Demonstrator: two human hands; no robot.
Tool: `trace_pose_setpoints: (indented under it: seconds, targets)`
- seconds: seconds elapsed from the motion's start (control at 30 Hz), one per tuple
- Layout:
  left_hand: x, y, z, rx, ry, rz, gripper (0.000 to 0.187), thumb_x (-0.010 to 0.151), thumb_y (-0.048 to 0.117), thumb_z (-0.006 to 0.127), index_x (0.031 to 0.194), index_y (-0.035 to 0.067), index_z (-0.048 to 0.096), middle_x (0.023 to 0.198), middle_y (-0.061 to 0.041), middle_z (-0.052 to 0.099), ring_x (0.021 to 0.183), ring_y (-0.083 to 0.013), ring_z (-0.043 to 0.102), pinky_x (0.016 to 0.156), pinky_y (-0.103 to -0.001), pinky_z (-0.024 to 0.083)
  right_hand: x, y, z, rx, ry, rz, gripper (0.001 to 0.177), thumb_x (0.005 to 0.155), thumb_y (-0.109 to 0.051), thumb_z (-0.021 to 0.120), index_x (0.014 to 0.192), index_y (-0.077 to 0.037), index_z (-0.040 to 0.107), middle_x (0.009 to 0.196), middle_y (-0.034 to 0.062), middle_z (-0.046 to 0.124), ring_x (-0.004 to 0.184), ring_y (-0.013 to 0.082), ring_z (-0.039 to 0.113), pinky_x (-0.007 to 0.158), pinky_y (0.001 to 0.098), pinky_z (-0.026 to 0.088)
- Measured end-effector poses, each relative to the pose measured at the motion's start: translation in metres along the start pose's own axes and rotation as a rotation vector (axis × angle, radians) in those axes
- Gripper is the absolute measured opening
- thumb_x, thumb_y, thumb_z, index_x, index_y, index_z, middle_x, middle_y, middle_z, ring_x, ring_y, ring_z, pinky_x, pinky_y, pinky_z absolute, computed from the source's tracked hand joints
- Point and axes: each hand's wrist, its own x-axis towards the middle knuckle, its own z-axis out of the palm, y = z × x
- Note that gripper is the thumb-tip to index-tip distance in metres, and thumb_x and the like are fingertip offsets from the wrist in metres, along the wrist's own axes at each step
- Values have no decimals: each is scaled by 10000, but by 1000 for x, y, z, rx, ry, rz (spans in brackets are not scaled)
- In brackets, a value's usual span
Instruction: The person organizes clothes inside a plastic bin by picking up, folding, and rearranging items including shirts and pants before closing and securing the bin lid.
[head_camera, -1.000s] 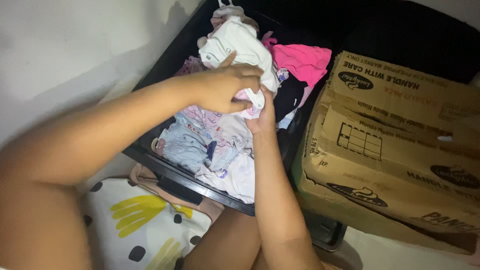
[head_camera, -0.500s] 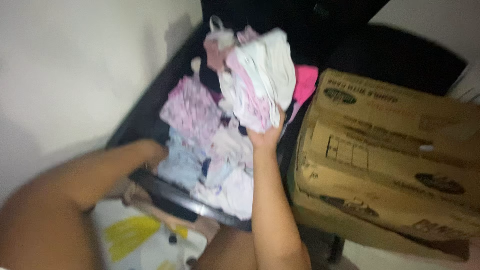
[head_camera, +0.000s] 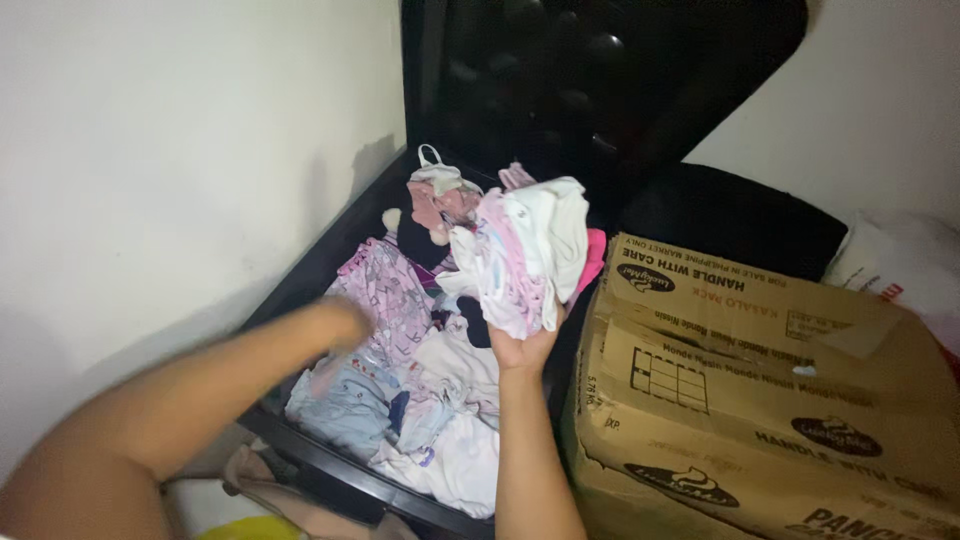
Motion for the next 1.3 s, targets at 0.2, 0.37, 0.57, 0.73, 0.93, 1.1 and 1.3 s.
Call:
trace_pose_setpoints:
  seconds: [0.2,0.37,0.57,0.73,0.93,1.1,1.3]
  targets:
    - [-9,-11,-196,-184,897,-79,512,495,183,915,916,0,689,1041,-263,649,974,-425,664,808,-477,545,-2,-3,-3,33,64,-32,558,911,-355,589,1385,-61,615,1416,126,636,1319,322,583,1126,525,432]
    - [46,-19,-212,-666,1158,-49,97,970,20,540,974,-43,613,1184,-206,676,1057,-342,723,896,-429,589,2,-4,-6,44,67,-35,576,908,-375,577,1377,-43,616,1406,145,636,1310,334,581,1119,521,434]
    - [116,-28,-163,-255,1099,-221,296,824,20,641,1115,21,689,1222,-207,622,1123,-391,628,868,-483,548,5,-1,-1,39,40,-4,579,936,-343,555,1420,-29,585,1442,154,617,1343,330,565,1153,500,417]
    - [69,-14,-160,-106,957,-211,298,848,70,678,1143,45,711,1228,-203,632,1096,-388,643,877,-458,561,7,2,-6,29,-9,51,592,938,-356,555,1435,-35,565,1459,157,598,1363,334,545,1175,511,400]
    - [-5,-1,-137,-225,995,317,217,876,235,691,1001,62,731,1071,-132,717,993,-342,683,827,-474,548,4,3,-13,-4,7,43,579,930,-357,579,1425,-56,573,1460,143,587,1386,344,518,1202,546,366]
    - [3,-1,-23,-72,-49,433,492,916,541,666,854,63,767,808,-119,763,698,-256,651,710,-463,522,4,4,-13,-17,-75,26,603,934,-358,576,1438,-26,573,1492,147,585,1419,332,522,1240,508,372]
    - [21,5,150,40,-308,152,978,750,681,819,1346,-46,548,1441,-252,494,1342,-375,460,1120,-436,393,2,3,-14,-16,-11,28,605,931,-387,590,1433,-48,582,1481,128,590,1397,319,534,1220,504,378]
